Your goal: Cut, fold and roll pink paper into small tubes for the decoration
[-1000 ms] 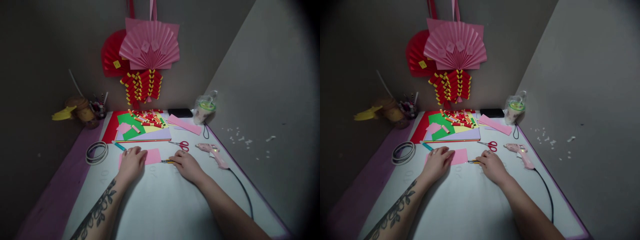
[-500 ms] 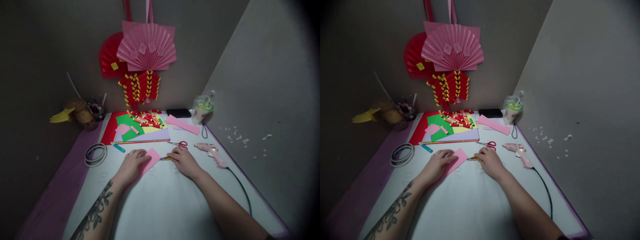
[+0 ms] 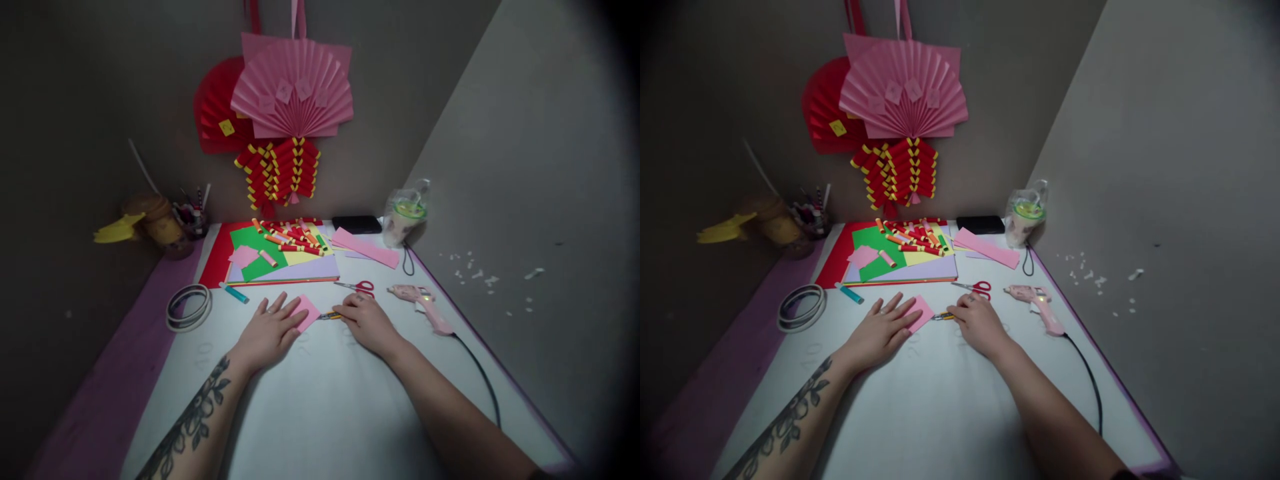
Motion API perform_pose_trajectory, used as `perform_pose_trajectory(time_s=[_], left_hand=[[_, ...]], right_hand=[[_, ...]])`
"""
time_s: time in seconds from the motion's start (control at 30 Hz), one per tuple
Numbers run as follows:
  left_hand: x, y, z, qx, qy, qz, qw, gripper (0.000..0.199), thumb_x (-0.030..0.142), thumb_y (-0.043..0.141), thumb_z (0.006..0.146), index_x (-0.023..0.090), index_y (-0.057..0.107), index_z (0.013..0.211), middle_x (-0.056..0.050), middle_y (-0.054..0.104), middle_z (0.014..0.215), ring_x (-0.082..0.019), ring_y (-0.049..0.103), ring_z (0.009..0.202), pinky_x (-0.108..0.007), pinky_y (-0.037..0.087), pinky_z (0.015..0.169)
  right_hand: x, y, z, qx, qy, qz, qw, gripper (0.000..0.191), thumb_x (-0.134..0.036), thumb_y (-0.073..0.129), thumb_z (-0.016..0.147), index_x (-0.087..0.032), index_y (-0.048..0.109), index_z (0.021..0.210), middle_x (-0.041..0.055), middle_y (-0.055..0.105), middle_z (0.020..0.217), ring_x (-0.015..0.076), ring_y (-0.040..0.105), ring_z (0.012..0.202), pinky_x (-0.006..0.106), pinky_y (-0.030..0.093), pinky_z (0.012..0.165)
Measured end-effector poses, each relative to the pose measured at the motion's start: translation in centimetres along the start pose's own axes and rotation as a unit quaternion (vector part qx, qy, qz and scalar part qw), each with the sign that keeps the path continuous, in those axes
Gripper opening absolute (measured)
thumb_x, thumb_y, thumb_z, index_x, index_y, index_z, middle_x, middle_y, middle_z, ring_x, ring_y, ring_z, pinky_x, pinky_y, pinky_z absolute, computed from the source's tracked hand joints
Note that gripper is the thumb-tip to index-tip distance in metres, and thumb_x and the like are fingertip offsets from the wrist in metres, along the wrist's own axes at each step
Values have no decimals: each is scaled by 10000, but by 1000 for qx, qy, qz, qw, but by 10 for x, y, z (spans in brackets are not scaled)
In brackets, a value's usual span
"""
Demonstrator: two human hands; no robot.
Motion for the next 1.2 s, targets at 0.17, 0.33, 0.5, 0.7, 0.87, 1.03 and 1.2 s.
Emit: perform_pose_trajectory(time_s=[0.17, 0.33, 0.5, 0.7, 0.87, 1.03, 1.2], left_hand=[[-1, 0, 1, 6, -1, 3, 1000, 449, 394, 334, 961, 393, 371, 1408, 19, 286, 1532, -307, 181, 1428, -617, 177, 1095], [0, -2, 0, 17, 7, -1, 1000, 448, 392, 341, 958, 385, 384, 1404, 6, 313, 1523, -306, 197, 1424, -599, 187, 1098], [0, -1, 0, 14, 4, 2, 1000, 450, 388, 339, 958, 394, 376, 1406, 13, 306, 1526, -304, 198, 1424, -598, 188, 1094], [-1, 0, 1, 7, 2, 1, 1000, 449, 397, 331, 958, 394, 377, 1405, 17, 303, 1528, -311, 205, 1421, -618, 190, 1086], [-1, 0, 1, 8, 3, -1, 1000, 449, 391, 338, 958, 389, 381, 1405, 13, 300, 1529, -312, 205, 1421, -614, 184, 1093], [-2, 1, 0, 10, 4, -3, 1000, 450, 392, 348, 956, 398, 378, 1404, 19, 298, 1529, -316, 210, 1419, -621, 192, 1089], [-1, -1, 0, 22, 8, -6, 1000, 448, 384, 367, 952, 394, 392, 1398, 12, 321, 1521, -303, 222, 1417, -595, 184, 1104]], right_hand=[[-2, 1, 0, -6, -8, 6, 1000, 268, -106, 566, 846, -232, 724, 1021, 70, 656, 876, 203, 547, 861, 336, 426, 799], [-2, 1, -2, -5, -8, 2, 1000, 267, -108, 550, 855, -240, 725, 1006, 72, 651, 871, 203, 543, 864, 344, 427, 813], [-4, 2, -2, -6, -5, 3, 1000, 269, -107, 555, 851, -237, 722, 1017, 73, 650, 875, 204, 537, 867, 339, 428, 805], [-5, 2, -5, -2, -5, 8, 1000, 261, -111, 540, 866, -223, 719, 1019, 75, 650, 881, 206, 524, 862, 327, 430, 772], [-9, 4, -5, 2, -18, 11, 1000, 265, -113, 534, 867, -229, 721, 1014, 80, 647, 871, 207, 527, 857, 332, 434, 774], [-11, 5, -7, -1, -17, 12, 1000, 263, -109, 541, 860, -227, 723, 1010, 81, 649, 877, 210, 527, 867, 339, 438, 778], [-15, 6, -6, -2, -25, 15, 1000, 258, -123, 538, 868, -232, 720, 1015, 80, 646, 871, 205, 523, 852, 337, 435, 771]])
Point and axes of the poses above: each hand's wrist, its own z-axis towards the middle knuckle, its own y-axis out of the palm, x = y × z, the point moved 10 cm from there along z, towards the middle knuckle
